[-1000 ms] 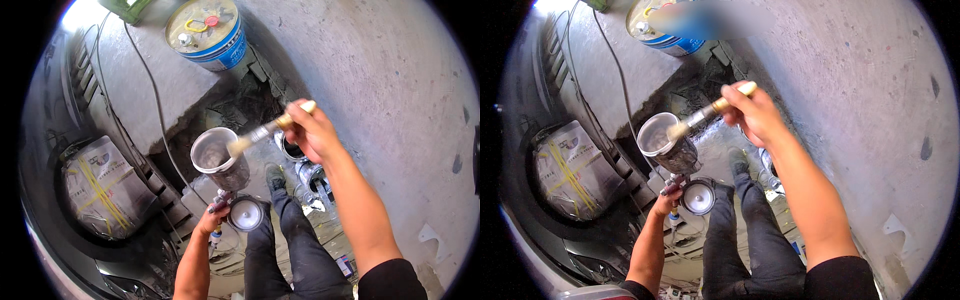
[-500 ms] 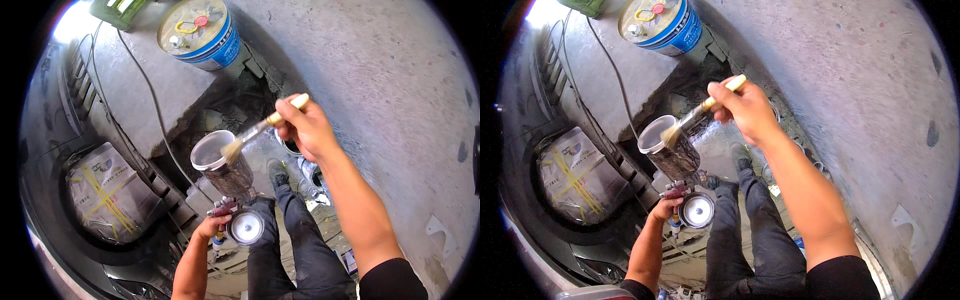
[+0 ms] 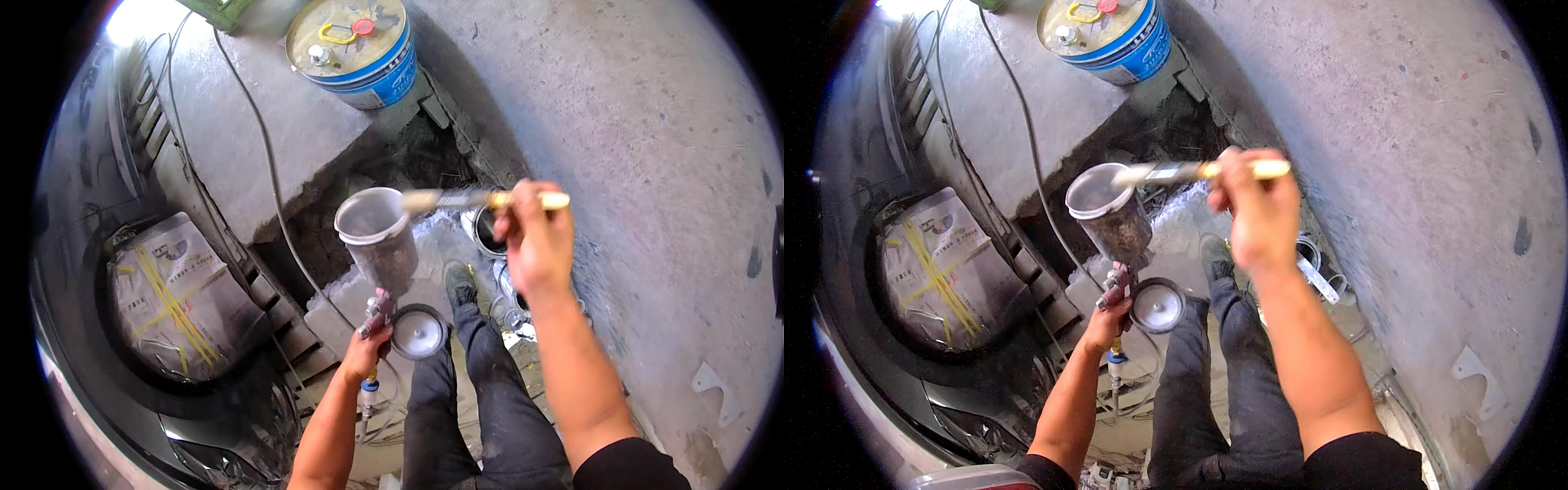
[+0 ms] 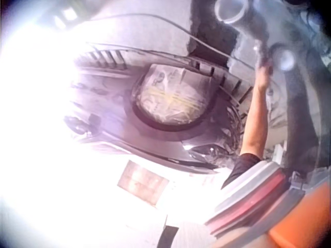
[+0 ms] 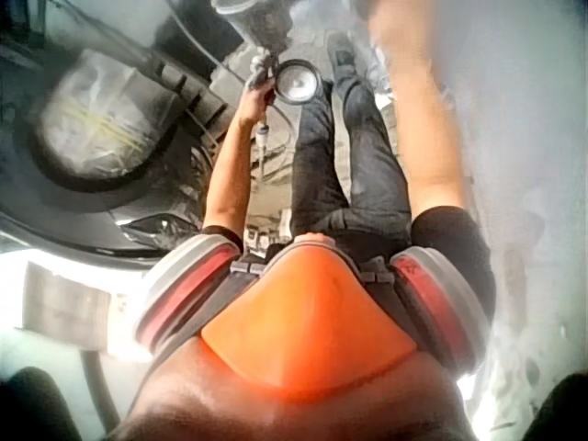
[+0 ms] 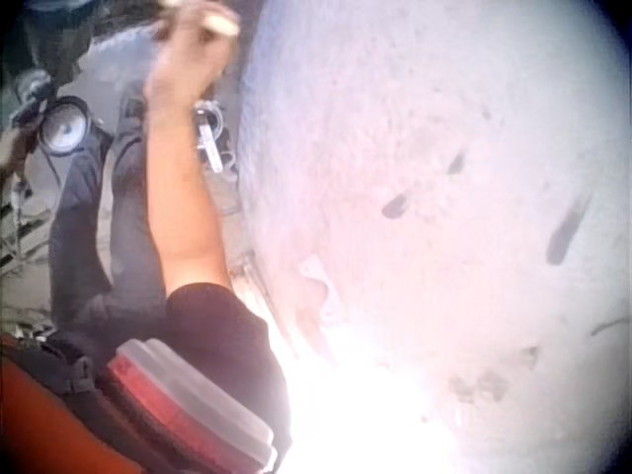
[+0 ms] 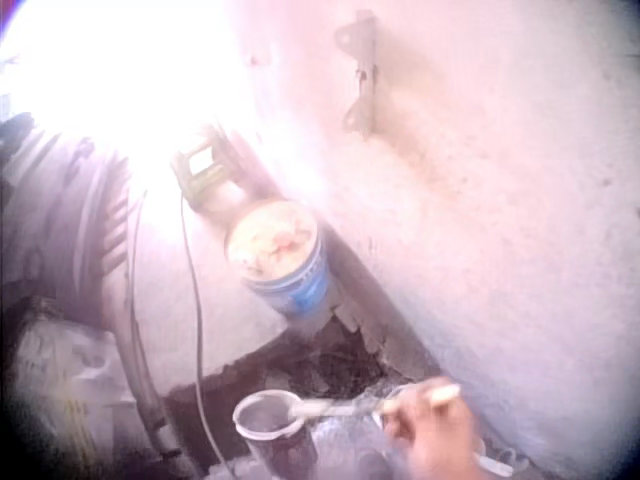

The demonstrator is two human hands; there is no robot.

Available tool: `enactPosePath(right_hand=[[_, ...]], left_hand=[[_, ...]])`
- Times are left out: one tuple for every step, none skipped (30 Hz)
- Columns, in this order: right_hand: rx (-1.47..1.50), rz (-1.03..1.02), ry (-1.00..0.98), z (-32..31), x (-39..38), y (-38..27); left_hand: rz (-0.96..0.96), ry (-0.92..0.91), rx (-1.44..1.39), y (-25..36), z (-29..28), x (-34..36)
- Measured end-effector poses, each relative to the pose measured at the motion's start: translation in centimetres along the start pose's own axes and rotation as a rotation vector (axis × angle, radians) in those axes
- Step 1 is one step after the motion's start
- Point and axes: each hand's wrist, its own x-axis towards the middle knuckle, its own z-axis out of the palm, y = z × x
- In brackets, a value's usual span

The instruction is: The person pours liquids from several containers into a spray gun reservoir and uses a brush to stir the mixture and wipe the rim of the cup.

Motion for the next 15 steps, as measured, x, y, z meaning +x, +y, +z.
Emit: enactPosePath(right_hand=[[-0.037,-0.072,-0.113,0.6,-1.8,0.1],[-0.142,-0.09,-0.154,1.2,-3.1,0.0],[-0.272,-0.173,-0.241,1.5,-3.7,0.8],[-0.274,-0.182,-0.188,1.7,-3.6,1.3],[-0.278,-0.188,-0.132,1.9,-3.3,1.6],[-0.242,-0.183,-0.073,1.5,-2.5,1.9],[-0.206,-0.179,-0.013,0.9,-2.0,2.1],[-0.143,-0.142,0.031,1.0,-2.1,1.7],[-0.188,-0.096,0.03,1.0,-2.8,0.7],[-0.172,-0.11,-0.036,1.8,-4.0,0.1],[-0.165,-0.125,-0.092,2.6,-5.0,-0.2],[-0.24,-0.214,-0.122,2.9,-5.4,1.1],[-0.351,-0.257,-0.132,3.2,-5.4,1.9],[-0.374,-0.24,-0.084,3.2,-4.8,2.3],[-0.396,-0.223,-0.036,3.1,-4.1,2.6]], left_hand=[[0.032,0.027,0.011,-0.3,0.1,0.3],[0.047,0.039,0.022,0.7,0.9,0.1],[0.049,0.071,0.013,0.5,1.1,0.1],[0.051,0.104,0.004,0.2,1.3,0.2],[0.049,0.136,-0.006,-0.2,1.4,0.3],[0.05,0.156,-0.005,-0.5,1.6,0.4],[0.05,0.176,-0.005,-0.8,1.8,0.5],[0.053,0.205,-0.005,-1.0,1.6,0.5],[0.065,0.226,-0.003,-1.3,1.4,0.6],[0.077,0.248,-0.001,-1.6,1.2,0.6],[0.085,0.256,0.001,-1.8,1.4,0.7],[0.085,0.279,0.014,-1.9,1.7,0.6],[0.085,0.303,0.027,-2.0,2.1,0.5],[0.087,0.332,0.04,-1.9,2.1,0.3],[0.079,0.367,0.092,-2.2,2.3,0.4]])
